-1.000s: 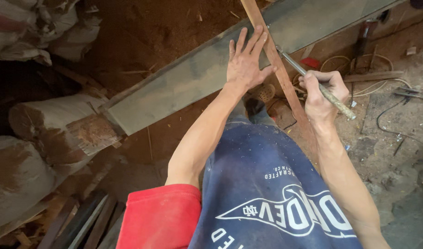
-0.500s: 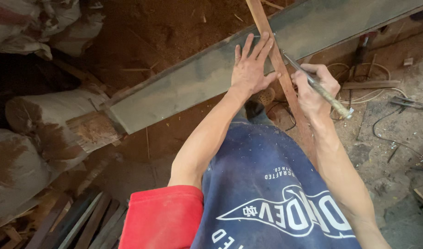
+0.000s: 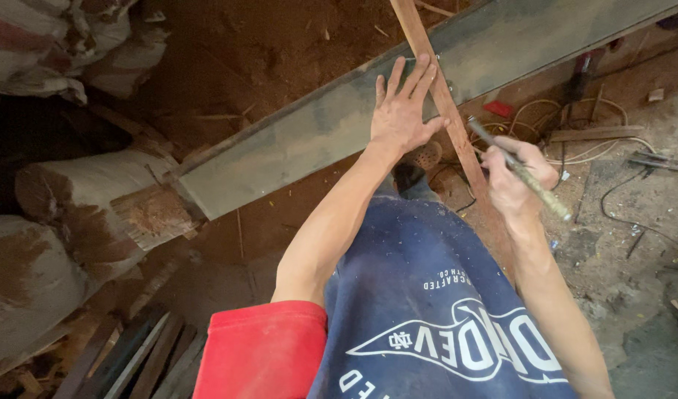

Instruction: The person measures a long wooden plank with a tape measure and marks it with a pencil. They then use a chisel to carve a groove along the length of the plank. Finally, they place a smaller wooden piece into the carved groove to check the fit.

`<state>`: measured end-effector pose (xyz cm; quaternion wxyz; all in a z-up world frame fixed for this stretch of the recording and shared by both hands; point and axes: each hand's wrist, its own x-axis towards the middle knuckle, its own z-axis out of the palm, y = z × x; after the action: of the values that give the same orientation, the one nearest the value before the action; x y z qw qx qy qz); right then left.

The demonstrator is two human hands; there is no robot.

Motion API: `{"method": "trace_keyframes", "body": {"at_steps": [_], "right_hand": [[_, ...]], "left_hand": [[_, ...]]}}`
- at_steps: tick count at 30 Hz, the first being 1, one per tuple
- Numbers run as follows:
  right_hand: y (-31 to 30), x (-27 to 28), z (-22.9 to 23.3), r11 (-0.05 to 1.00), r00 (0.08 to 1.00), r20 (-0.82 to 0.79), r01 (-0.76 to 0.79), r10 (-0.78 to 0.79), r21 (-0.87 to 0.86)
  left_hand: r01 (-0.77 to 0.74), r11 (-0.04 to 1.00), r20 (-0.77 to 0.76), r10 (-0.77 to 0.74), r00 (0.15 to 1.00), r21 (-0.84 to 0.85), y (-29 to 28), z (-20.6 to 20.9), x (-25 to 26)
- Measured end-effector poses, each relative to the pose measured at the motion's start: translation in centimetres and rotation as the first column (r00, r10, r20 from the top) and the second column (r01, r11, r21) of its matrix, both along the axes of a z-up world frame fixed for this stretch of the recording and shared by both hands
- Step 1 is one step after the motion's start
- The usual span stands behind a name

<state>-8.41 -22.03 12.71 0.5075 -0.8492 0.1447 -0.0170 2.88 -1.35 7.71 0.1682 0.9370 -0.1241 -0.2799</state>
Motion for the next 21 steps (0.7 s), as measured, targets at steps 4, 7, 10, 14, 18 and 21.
{"method": "trace_keyframes", "body": {"at_steps": [4,7,10,14,18,21], "right_hand": [[0.8,1.2,0.5,0.994,0.989,0.147,-0.013,0.028,-0.108],[1.8,2.1,0.1,0.983,0.987,0.144,-0.052,0.078,-0.177],[2.6,2.9,-0.5,0.996,0.992,0.109,-0.05,0.059,-0.079],[3.2,3.2,-0.8,0.999,0.997,0.072,-0.029,0.026,0.035],[3.7,3.9,-0.9,0.994,0.999,0.022,-0.033,0.031,0.109],[4.3,5.1,-1.2,0.972,0.998,-0.054,0.033,-0.02,0.232]], "left_hand": [[-0.017,0.999,0.023,0.018,1.0,-0.027,-0.1,-0.2,0.0],[-0.029,0.999,0.035,0.03,0.999,-0.033,-0.2,-0.3,-0.3],[-0.042,0.999,0.092,0.043,0.995,-0.014,-0.4,-0.3,-0.5],[-0.032,0.999,0.129,0.034,0.991,-0.02,-0.6,-0.4,-0.5],[-0.011,1.0,0.155,0.011,0.988,0.003,-0.5,-0.2,-0.3],[-0.015,1.0,0.122,0.015,0.992,0.003,-0.4,0.2,-0.3]]}}
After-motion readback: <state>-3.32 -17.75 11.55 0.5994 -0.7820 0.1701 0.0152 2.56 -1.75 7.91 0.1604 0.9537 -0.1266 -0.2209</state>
